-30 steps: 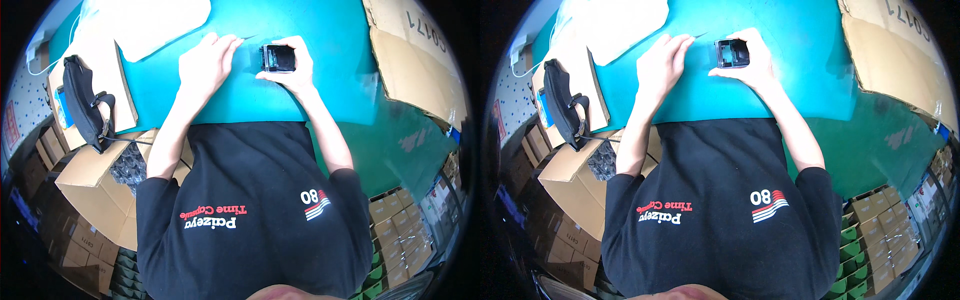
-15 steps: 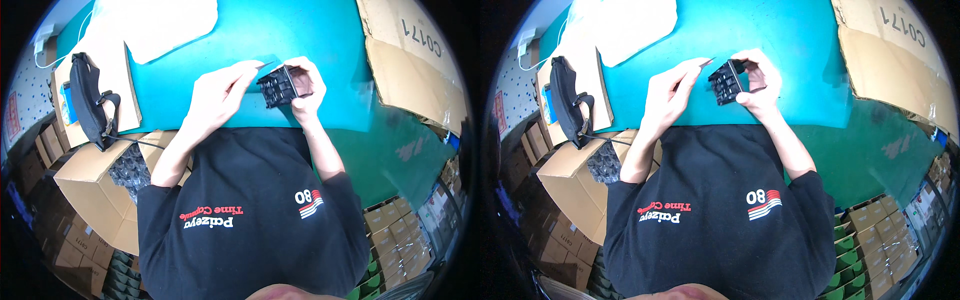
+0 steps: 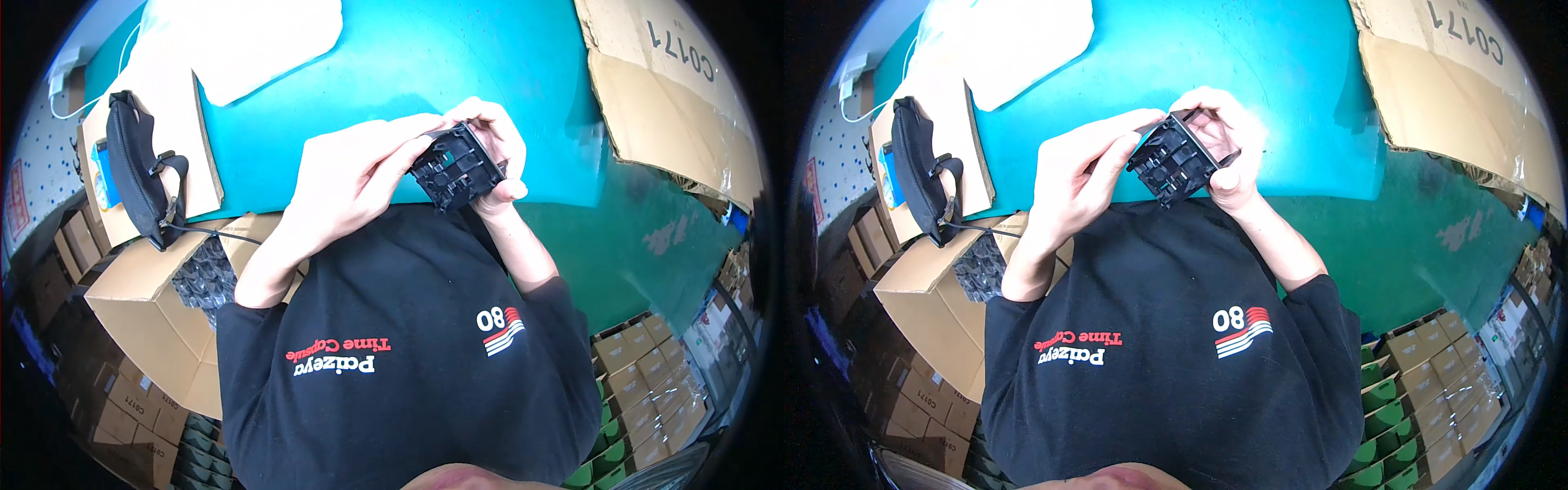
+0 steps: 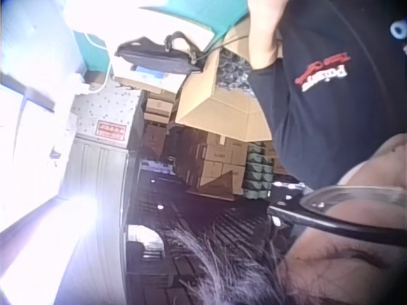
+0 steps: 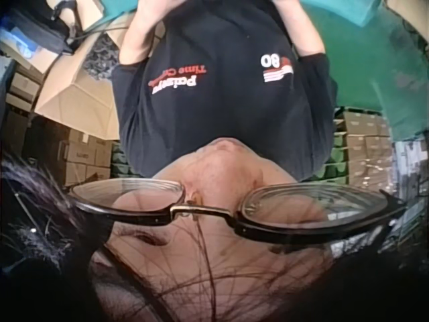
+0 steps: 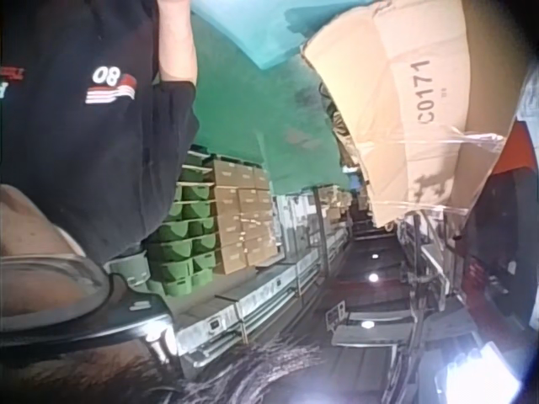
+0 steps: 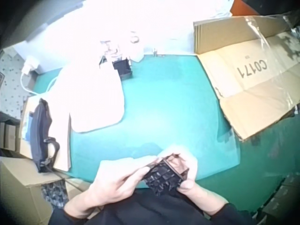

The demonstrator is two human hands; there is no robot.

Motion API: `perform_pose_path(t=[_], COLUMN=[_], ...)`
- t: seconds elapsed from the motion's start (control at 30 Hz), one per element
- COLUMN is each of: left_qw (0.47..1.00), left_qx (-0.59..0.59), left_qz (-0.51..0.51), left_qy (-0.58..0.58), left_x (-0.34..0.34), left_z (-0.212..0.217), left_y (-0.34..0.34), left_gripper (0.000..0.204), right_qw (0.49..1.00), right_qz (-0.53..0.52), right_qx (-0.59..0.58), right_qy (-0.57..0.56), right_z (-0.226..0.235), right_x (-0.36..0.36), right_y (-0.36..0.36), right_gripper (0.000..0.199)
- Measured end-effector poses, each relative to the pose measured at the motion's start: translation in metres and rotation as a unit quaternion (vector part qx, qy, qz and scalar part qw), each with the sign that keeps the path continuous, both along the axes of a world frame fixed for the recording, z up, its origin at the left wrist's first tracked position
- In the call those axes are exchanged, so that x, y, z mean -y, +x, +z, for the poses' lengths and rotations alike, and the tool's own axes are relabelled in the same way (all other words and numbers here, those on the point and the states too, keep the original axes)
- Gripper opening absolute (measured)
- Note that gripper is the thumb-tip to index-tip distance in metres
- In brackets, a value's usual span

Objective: The person unpacks small black plastic components from clear bags and places them into a cardboard box. They then use a small metal tool to scrape or clean the interior of the components, repeating this process for several units on a green workbench.

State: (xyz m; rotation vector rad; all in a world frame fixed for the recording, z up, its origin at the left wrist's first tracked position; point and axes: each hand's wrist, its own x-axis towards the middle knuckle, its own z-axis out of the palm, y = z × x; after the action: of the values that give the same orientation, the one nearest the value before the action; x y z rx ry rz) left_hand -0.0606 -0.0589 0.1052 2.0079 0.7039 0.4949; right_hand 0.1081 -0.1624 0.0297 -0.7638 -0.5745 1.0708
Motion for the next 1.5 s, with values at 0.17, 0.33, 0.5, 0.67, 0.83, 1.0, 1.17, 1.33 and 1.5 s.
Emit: perform_pose_path(t=[0.17,0.33,0.5,0.67,0.83,1.0,1.17,1.33,1.5], left_qw=[0.999,0.997,0.993,0.994,0.993,0.985,0.975,0.971,0.977], left_qx=[-0.038,-0.063,-0.079,-0.049,-0.056,-0.082,-0.103,-0.110,-0.087], left_qz=[-0.007,-0.025,-0.036,-0.034,-0.014,-0.032,-0.040,-0.050,-0.051], left_qy=[0.005,0.037,0.083,0.092,0.105,0.148,0.195,0.204,0.189], left_x=[0.001,0.000,0.000,-0.001,0.002,0.009,0.008,0.005,0.004], left_z=[0.008,0.012,0.016,0.024,0.050,0.069,0.078,0.082,0.083], left_y=[-0.003,-0.007,-0.008,-0.008,-0.013,-0.017,-0.011,-0.010,-0.012], left_gripper=[0.023,0.022,0.024,0.027,0.028,0.024,0.022,0.021,0.018], right_qw=[0.991,0.999,0.999,0.999,0.991,0.960,0.927,0.908,0.897], right_qz=[0.016,0.019,0.018,0.031,-0.015,-0.061,-0.082,-0.091,-0.091], right_qx=[0.121,-0.032,-0.030,-0.014,0.030,0.167,0.258,0.304,0.328], right_qy=[-0.058,-0.005,-0.009,0.026,0.127,0.214,0.261,0.275,0.281], right_z=[0.004,0.005,0.009,0.009,0.020,0.024,0.027,0.035,0.037], right_x=[0.003,0.002,0.000,-0.002,-0.010,-0.018,-0.023,-0.026,-0.028], right_y=[0.002,-0.003,-0.003,0.002,0.011,0.025,0.030,0.030,0.030], right_gripper=[0.120,0.104,0.101,0.099,0.094,0.113,0.113,0.109,0.108])
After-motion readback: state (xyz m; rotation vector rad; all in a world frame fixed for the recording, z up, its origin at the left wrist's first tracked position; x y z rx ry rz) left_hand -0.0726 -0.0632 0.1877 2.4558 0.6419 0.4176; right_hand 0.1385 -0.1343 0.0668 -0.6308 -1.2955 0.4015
